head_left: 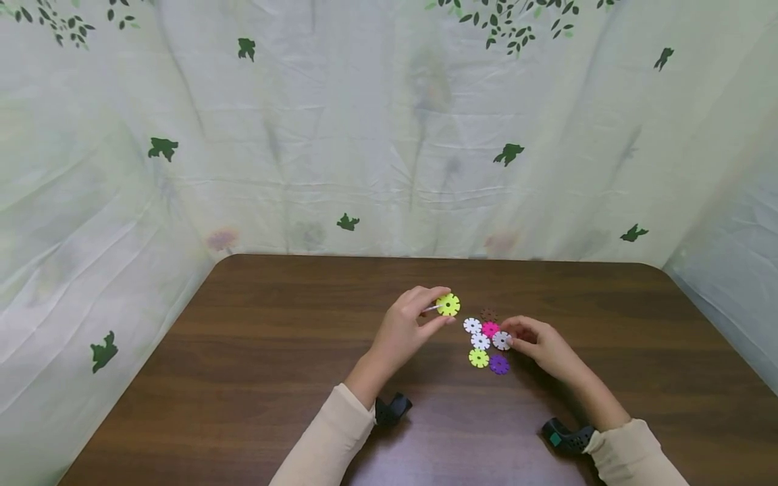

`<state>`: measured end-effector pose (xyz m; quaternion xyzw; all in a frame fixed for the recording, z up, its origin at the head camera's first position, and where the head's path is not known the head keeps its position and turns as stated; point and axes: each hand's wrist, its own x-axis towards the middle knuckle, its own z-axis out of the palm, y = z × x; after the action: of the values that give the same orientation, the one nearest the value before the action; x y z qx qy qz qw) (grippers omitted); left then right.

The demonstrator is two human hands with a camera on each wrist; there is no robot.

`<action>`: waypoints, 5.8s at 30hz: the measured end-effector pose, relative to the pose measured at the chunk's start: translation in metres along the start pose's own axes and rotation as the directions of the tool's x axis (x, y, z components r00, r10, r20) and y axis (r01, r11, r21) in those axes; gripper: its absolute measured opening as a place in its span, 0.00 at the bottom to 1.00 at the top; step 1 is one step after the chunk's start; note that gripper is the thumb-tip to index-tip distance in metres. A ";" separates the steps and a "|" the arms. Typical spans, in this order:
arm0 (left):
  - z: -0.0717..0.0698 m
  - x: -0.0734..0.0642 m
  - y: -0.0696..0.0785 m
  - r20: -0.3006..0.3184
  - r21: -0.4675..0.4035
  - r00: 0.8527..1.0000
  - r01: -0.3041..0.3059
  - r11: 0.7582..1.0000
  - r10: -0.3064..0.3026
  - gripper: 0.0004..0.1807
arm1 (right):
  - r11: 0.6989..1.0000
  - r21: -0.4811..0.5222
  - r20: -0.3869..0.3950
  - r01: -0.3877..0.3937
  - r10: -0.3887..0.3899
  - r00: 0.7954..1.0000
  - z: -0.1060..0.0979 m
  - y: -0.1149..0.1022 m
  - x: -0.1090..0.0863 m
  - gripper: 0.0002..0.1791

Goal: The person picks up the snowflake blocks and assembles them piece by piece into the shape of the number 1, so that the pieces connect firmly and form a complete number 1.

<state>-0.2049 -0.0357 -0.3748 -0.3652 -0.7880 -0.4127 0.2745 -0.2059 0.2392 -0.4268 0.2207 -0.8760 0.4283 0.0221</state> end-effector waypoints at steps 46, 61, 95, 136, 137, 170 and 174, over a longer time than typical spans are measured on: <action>0.001 0.000 0.005 0.095 0.049 0.995 0.037 0.998 -0.041 0.22 | 0.957 0.192 -0.189 0.216 -0.180 0.965 0.004 -0.103 0.035 0.07; 0.004 -0.002 0.008 0.114 -0.096 0.992 0.072 0.993 -0.061 0.21 | 0.898 0.074 -0.291 0.435 -0.397 0.870 0.013 -0.114 0.034 0.11; 0.001 -0.001 0.001 0.017 -0.033 0.999 -0.034 0.999 0.035 0.18 | 0.898 0.408 -0.129 0.166 -0.123 0.984 0.022 -0.114 0.033 0.12; 0.000 -0.002 -0.001 0.030 -0.039 0.999 -0.013 0.999 0.014 0.20 | 0.998 0.042 0.155 -0.047 0.040 0.987 0.007 -0.021 -0.017 0.32; 0.000 -0.001 -0.001 0.031 -0.040 0.999 -0.013 0.999 0.014 0.20 | 0.998 0.037 0.165 -0.042 0.036 0.986 0.008 -0.019 -0.018 0.31; -0.004 -0.001 -0.001 0.012 -0.023 0.999 -0.031 0.999 0.031 0.20 | 0.998 0.001 0.130 -0.065 0.064 0.989 0.002 -0.025 -0.008 0.12; -0.004 -0.001 -0.001 0.011 -0.020 0.999 -0.034 0.999 0.034 0.20 | 0.998 0.036 0.056 -0.043 0.041 0.998 -0.001 -0.033 -0.004 0.12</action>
<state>-0.2049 -0.0396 -0.3740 -0.3835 -0.7790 -0.4139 0.2733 -0.1894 0.2238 -0.4027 0.2142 -0.8727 0.4386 -0.0151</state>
